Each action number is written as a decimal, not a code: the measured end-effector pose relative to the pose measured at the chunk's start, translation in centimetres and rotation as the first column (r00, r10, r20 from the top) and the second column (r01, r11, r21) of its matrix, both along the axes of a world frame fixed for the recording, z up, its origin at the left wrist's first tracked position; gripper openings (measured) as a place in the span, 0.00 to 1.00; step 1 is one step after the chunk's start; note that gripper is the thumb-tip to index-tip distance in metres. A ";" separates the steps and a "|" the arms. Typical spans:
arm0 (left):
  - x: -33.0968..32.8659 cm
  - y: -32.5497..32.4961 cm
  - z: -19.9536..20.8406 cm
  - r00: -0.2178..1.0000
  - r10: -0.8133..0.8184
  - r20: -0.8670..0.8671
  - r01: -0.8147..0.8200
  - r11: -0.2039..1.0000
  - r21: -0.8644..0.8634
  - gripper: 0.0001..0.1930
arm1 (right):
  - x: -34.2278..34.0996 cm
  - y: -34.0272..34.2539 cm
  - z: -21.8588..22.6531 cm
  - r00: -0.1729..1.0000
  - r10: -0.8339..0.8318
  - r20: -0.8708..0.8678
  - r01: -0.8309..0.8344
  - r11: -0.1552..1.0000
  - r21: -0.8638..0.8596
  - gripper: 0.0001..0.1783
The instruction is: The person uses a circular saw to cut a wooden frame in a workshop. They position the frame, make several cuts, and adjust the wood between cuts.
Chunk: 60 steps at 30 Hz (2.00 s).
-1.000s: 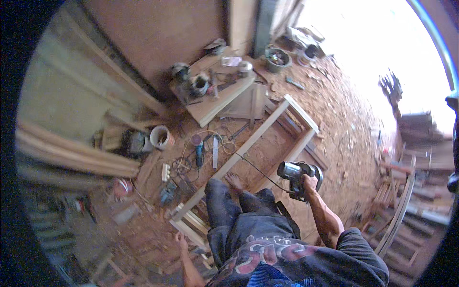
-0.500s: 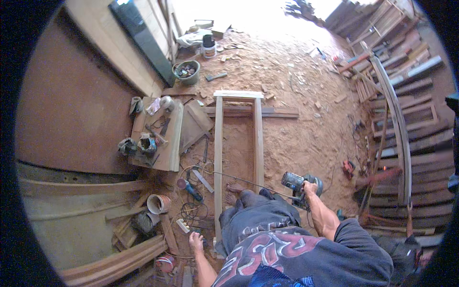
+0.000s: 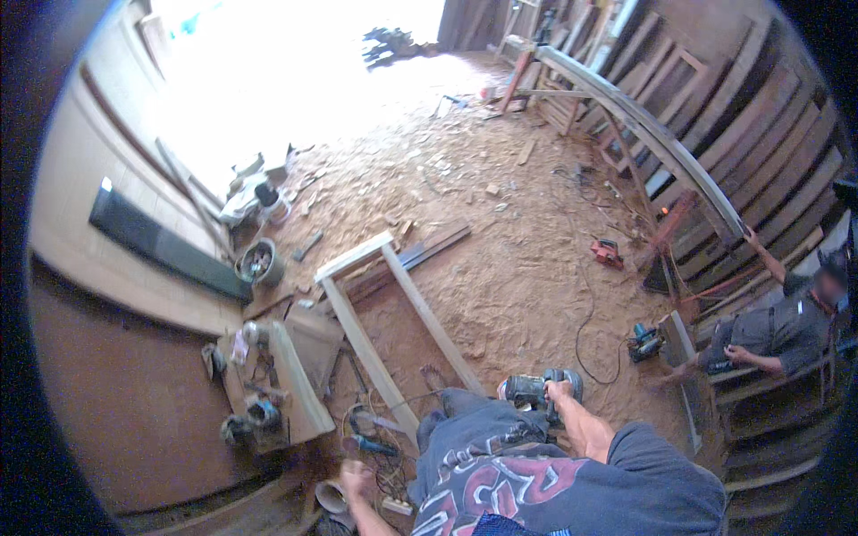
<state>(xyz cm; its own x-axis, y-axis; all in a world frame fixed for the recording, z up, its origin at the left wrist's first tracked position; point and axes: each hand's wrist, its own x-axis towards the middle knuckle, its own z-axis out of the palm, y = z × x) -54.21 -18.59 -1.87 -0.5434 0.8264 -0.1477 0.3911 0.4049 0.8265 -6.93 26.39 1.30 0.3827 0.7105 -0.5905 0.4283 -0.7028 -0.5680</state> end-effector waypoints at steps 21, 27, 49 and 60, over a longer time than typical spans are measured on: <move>-20.5 29.6 23.2 0.787 0.085 -0.611 -0.142 0.989 -0.044 0.14 | -5.1 14.0 -3.8 0.918 0.287 0.273 -0.223 0.944 -0.243 0.25; -3.8 14.5 2.0 0.969 0.108 0.221 0.018 0.864 -0.503 0.14 | -14.1 20.6 -0.7 0.874 0.449 0.188 -0.428 0.893 -0.141 0.31; -23.8 37.2 9.9 0.816 0.508 0.276 -0.384 0.833 -0.400 0.21 | -28.2 27.9 0.1 0.779 0.602 0.175 -0.557 0.793 -0.248 0.31; -31.7 38.2 0.4 0.731 0.493 0.472 -0.130 0.780 -0.612 0.21 | -33.0 29.9 0.1 0.928 0.359 -0.104 -0.373 0.875 -0.308 0.26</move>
